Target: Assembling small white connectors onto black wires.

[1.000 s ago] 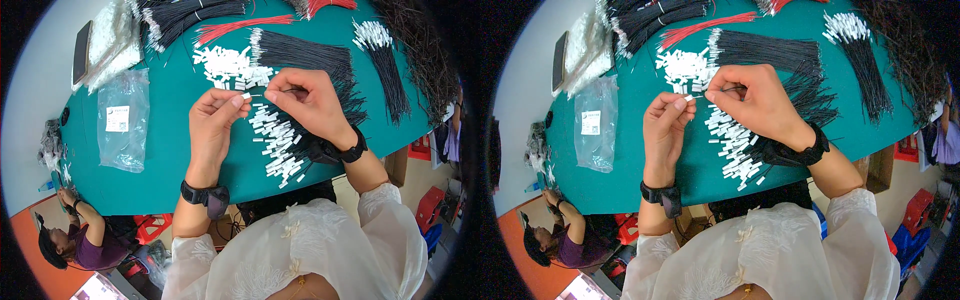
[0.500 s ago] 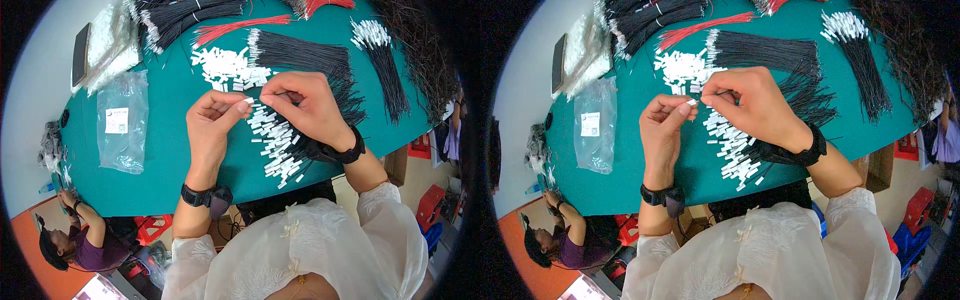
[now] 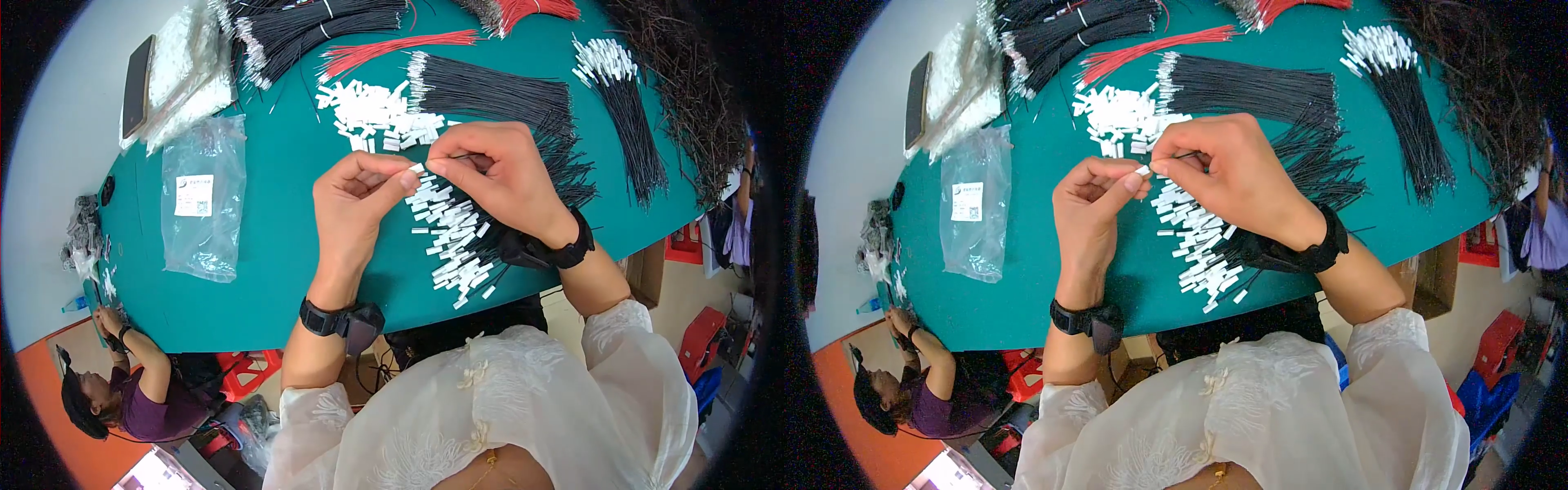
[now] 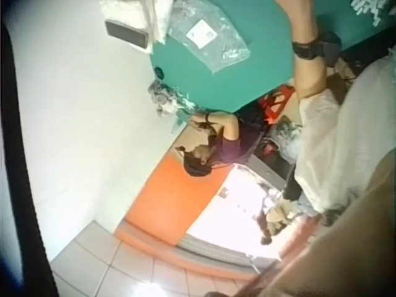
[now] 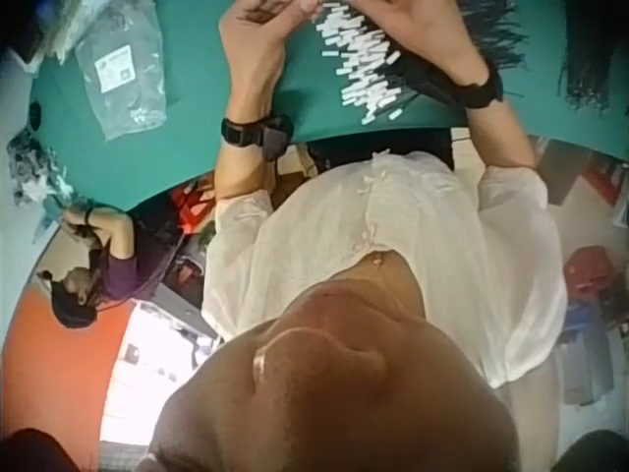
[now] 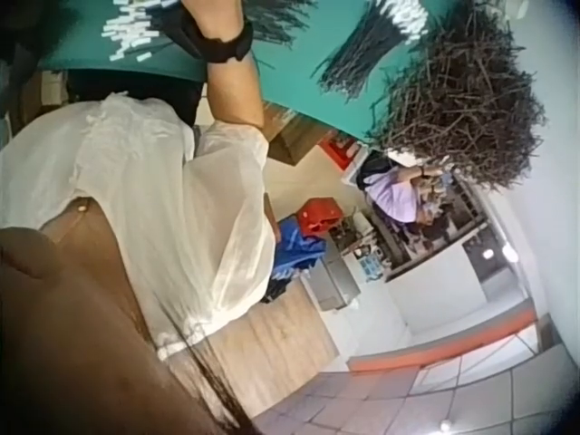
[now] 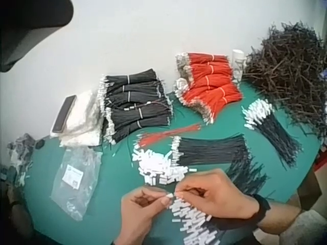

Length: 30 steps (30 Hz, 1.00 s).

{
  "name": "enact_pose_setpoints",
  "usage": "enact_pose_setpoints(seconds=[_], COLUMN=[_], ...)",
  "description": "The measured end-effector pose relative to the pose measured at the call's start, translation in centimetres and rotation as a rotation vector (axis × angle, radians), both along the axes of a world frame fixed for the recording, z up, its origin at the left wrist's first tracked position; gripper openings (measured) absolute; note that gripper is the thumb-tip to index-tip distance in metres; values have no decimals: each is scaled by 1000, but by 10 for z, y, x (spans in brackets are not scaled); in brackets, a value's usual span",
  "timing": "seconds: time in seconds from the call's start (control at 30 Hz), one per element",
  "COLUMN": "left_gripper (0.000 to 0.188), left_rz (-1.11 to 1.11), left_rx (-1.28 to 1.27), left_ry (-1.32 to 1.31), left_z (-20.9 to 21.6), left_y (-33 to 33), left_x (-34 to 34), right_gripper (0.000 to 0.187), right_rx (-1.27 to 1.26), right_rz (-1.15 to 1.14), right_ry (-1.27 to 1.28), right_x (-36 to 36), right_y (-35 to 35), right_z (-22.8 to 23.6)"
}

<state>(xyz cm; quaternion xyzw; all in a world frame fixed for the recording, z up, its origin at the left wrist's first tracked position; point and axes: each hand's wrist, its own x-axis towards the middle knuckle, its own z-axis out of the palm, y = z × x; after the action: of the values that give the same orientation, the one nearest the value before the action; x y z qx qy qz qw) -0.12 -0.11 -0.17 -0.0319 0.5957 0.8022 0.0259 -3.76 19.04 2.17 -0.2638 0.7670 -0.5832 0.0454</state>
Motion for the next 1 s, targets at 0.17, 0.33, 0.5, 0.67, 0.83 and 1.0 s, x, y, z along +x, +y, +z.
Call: enact_pose_setpoints(seconds=[0.17, 0.33, 0.5, 0.67, 0.83, 1.0], left_gripper=[10, 9, 7, 11, 14, 26], left_rz=[-19, 1, 38, -56, -67, -189], left_rx=[36, 5, -251, -537, -732, -847], left_ry=[-12, -14, 78, 152, 422, 415], left_z=[-4, -3, -7, -18, -24, -21], left_y=[1, 3, 3, 3, 3, 4], left_x=[-1, -3, -5, -7, -9, -3], right_gripper=[5, 7, 12, 17, 29, 58], right_rx=[-8, 69, 475, 715, 798, 785], right_rz=[10, 14, -27, -16, 61, 195], right_ry=[33, 83, 345, 408, 374, 251], right_x=[-2, -3, -8, -6, -2, 2], right_y=[0, 4, 15, 21, 29, 49], right_z=[-4, 2, 11, 10, 4, 15])
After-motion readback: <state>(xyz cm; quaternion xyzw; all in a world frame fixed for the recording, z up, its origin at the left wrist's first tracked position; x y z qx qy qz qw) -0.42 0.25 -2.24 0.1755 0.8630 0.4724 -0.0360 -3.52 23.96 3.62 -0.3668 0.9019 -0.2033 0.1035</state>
